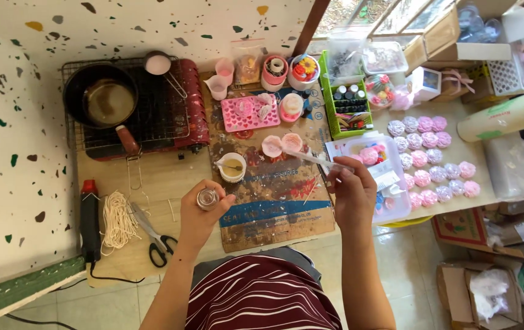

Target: Making handmade candles by melting wax, adding fragrance, and pouring into molds.

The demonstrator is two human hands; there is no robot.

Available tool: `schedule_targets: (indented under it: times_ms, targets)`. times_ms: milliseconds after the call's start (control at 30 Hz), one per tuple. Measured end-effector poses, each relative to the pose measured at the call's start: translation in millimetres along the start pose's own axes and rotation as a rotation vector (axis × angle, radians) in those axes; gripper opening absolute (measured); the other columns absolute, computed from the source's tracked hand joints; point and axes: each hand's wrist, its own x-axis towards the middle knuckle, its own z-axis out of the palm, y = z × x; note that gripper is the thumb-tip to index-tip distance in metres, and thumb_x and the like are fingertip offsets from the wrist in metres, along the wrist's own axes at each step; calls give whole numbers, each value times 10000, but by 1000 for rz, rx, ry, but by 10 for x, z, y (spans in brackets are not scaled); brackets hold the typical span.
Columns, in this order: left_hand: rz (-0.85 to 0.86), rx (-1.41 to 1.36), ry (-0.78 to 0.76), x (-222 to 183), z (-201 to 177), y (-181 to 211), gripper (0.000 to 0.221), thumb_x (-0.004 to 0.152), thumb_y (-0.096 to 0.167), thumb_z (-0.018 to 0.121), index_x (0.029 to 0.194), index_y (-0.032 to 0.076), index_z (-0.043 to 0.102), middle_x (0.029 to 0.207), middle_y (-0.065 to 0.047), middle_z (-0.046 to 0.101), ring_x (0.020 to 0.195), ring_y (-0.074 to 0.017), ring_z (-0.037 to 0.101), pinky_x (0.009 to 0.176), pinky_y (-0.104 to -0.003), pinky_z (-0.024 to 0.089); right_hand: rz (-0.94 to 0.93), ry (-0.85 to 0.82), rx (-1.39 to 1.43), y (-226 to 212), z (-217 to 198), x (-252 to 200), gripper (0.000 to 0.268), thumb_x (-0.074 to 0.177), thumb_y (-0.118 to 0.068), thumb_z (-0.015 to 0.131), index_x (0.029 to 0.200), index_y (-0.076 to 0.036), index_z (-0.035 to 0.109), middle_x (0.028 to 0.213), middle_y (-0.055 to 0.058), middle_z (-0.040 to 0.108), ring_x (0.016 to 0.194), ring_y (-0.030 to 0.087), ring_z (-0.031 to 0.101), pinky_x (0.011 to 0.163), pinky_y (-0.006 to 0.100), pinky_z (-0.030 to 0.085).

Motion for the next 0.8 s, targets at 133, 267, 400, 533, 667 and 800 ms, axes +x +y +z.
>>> schedule_targets:
  times_ms: [133, 267, 400, 533, 667, 800]
  targets:
    - [-26, 40, -10, 2, 2, 9, 205, 872, 117, 809, 868, 85, 607, 824, 47, 628, 733, -23, 580, 648, -201, 487, -72, 88, -37, -72, -87, -110, 267, 988, -29, 573, 1233, 33, 658, 970, 79, 662, 839, 151, 603, 703, 284, 477]
    - [-74, 85, -24, 17, 44, 43, 201, 867, 150, 810, 849, 93, 618, 796, 53, 634, 702, -27, 594, 612, -206, 491, -144, 98, -25, -104, -234, -195, 278, 968, 48, 564, 1224, 34, 673, 1010, 99, 677, 852, 167, 611, 709, 296, 477]
    - [-56, 150, -36, 33, 61, 68, 211, 848, 151, 823, 842, 95, 619, 775, 53, 627, 689, -27, 584, 598, -205, 476, -182, 87, -23, -118, -274, -291, 275, 960, 86, 561, 1205, 42, 677, 1035, 102, 679, 866, 171, 612, 719, 303, 476]
    - [-59, 128, -92, 37, 58, 46, 202, 861, 142, 816, 848, 96, 621, 768, 48, 618, 691, -28, 571, 600, -207, 461, -223, 121, -59, -203, -167, -444, 285, 947, 102, 554, 1195, 37, 676, 1080, 109, 674, 899, 180, 632, 725, 300, 472]
    - [-94, 66, -196, 64, 84, 13, 196, 854, 111, 806, 850, 93, 611, 797, 58, 615, 729, -22, 581, 647, -204, 490, -304, 162, -89, -282, -87, -704, 301, 926, 117, 556, 1181, 27, 689, 1147, 95, 639, 906, 162, 608, 730, 300, 471]
    - [-121, 14, -306, 63, 162, -7, 200, 847, 77, 797, 851, 84, 597, 831, 71, 610, 754, -15, 566, 674, -200, 499, -356, 191, -125, -313, -107, -971, 305, 936, 121, 567, 1191, 30, 709, 1122, 103, 631, 886, 160, 583, 726, 295, 450]
